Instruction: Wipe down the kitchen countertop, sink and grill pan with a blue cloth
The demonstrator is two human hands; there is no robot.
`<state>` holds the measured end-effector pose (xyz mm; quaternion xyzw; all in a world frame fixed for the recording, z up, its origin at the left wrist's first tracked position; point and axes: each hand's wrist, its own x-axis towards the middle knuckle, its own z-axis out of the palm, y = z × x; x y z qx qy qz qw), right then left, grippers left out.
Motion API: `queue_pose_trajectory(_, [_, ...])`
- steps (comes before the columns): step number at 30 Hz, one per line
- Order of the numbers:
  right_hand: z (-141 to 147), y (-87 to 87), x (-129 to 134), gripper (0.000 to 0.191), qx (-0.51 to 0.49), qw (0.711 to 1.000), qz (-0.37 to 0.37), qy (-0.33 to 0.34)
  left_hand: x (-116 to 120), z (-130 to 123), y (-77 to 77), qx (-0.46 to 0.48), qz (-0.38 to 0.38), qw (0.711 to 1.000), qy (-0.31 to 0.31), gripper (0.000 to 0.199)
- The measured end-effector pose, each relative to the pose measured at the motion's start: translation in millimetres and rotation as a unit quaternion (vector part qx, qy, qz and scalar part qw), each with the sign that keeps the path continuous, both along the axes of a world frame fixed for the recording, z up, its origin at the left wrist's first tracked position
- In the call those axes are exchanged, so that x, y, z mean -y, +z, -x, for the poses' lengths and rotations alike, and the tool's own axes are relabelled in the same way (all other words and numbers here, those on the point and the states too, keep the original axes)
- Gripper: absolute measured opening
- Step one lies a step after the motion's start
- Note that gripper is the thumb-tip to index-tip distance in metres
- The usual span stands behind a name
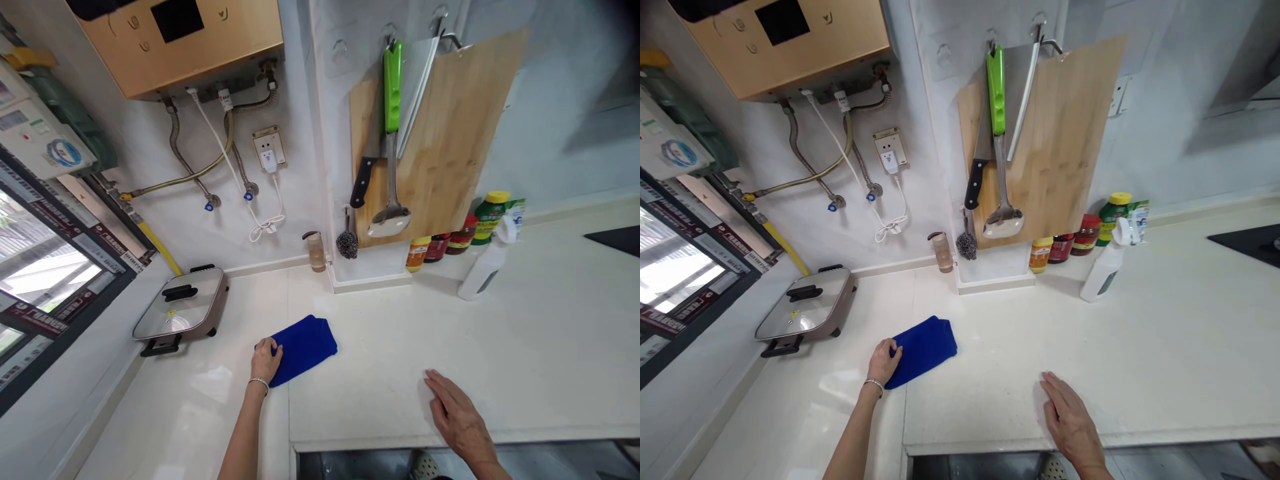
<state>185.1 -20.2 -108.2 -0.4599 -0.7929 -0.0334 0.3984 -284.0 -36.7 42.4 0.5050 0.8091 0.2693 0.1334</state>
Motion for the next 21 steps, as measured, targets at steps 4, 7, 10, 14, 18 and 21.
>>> queue_pose_trajectory(4, [1.0, 2.4, 0.6, 0.042, -0.007, 1.0, -0.005, -0.003, -4.3, 6.8, -5.0, 0.056, -0.011, 0.998, -0.018, 0.018])
queue_pose_trajectory(7, [1.6, 3.5, 0.4, 0.042, -0.005, 1.0, -0.009, -0.004, -8.9, 15.0, -11.2, 0.106, -0.022, 0.994, 0.01, 0.029])
queue_pose_trajectory(10, [2.4, 4.0, 0.4, 0.042, 0.0, 1.0, -0.011, -0.009, -11.7, 20.7, -13.7, 0.144, -0.025, 0.989, 0.03, 0.038])
queue_pose_trajectory(14, [3.4, 6.1, 1.6, 0.043, 0.002, 1.0, -0.006, -0.013, -11.2, 33.2, -3.6, 0.12, -0.017, 0.992, 0.029, 0.037])
queue_pose_trajectory(18, [3.9, 9.9, 3.2, 0.043, 0.001, 1.0, 0.008, -0.012, -10.5, 55.3, 15.1, 0.019, 0.018, 0.998, 0.055, 0.032])
queue_pose_trajectory(21, [4.3, 12.2, 4.3, 0.044, -0.003, 1.0, 0.008, -0.007, -13.6, 54.7, 19.9, -0.04, 0.038, 0.996, 0.063, 0.044])
